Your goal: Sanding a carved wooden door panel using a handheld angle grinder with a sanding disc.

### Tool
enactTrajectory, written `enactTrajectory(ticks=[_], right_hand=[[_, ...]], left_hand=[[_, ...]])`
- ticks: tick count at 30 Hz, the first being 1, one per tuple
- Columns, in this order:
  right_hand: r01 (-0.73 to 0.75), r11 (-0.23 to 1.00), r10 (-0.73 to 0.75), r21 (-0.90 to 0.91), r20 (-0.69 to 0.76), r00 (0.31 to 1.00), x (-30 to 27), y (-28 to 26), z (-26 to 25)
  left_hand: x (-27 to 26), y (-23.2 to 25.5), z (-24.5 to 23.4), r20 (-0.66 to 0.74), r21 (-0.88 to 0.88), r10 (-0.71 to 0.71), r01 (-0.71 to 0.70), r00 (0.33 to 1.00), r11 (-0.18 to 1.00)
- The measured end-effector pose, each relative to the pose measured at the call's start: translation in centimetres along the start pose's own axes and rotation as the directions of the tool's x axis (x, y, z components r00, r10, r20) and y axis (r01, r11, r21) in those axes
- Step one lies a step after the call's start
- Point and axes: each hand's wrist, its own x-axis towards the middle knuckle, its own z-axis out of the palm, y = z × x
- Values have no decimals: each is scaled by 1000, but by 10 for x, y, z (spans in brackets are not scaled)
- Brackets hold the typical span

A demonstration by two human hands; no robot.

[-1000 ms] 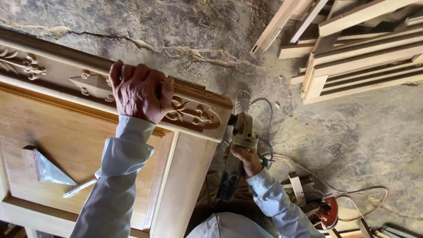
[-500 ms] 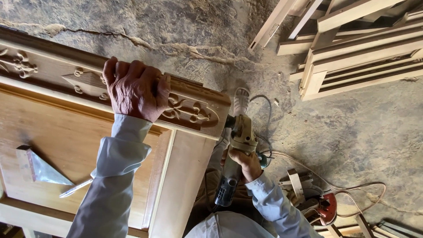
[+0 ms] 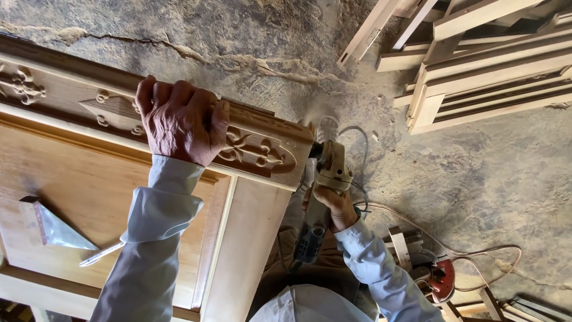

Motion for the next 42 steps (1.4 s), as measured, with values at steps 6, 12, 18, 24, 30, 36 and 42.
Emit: enactTrajectory(ticks=[6,12,18,24,30,36,42], right_hand=[[-83,988,82,-129,-12,997,-19,-28,32],[-200,970,192,-141,-71,979,-21,-20,24],[-110,994,111,19,-107,988,-10,-21,23],[-181,952,153,-248,-129,980,-26,-50,57],[-173,966,142,-194,-162,977,-24,-49,58],[-147,961,116,-234,-142,983,-37,-68,77],[-111,929,87,-354,-85,993,-38,-62,70]], left_hand=[[1,-1,-1,6,10,7,-7,1000,1000],[0,-2,1,-16,0,26,-26,1000,1000],[1,-2,-1,-16,-4,51,-51,999,999],[1,-4,-1,-8,-13,36,-36,999,999],[1,-1,-1,-11,-8,21,-21,1000,1000],[2,-1,-2,-21,-16,22,-22,1000,1000],[-1,-3,2,-5,-9,25,-25,1000,1000]])
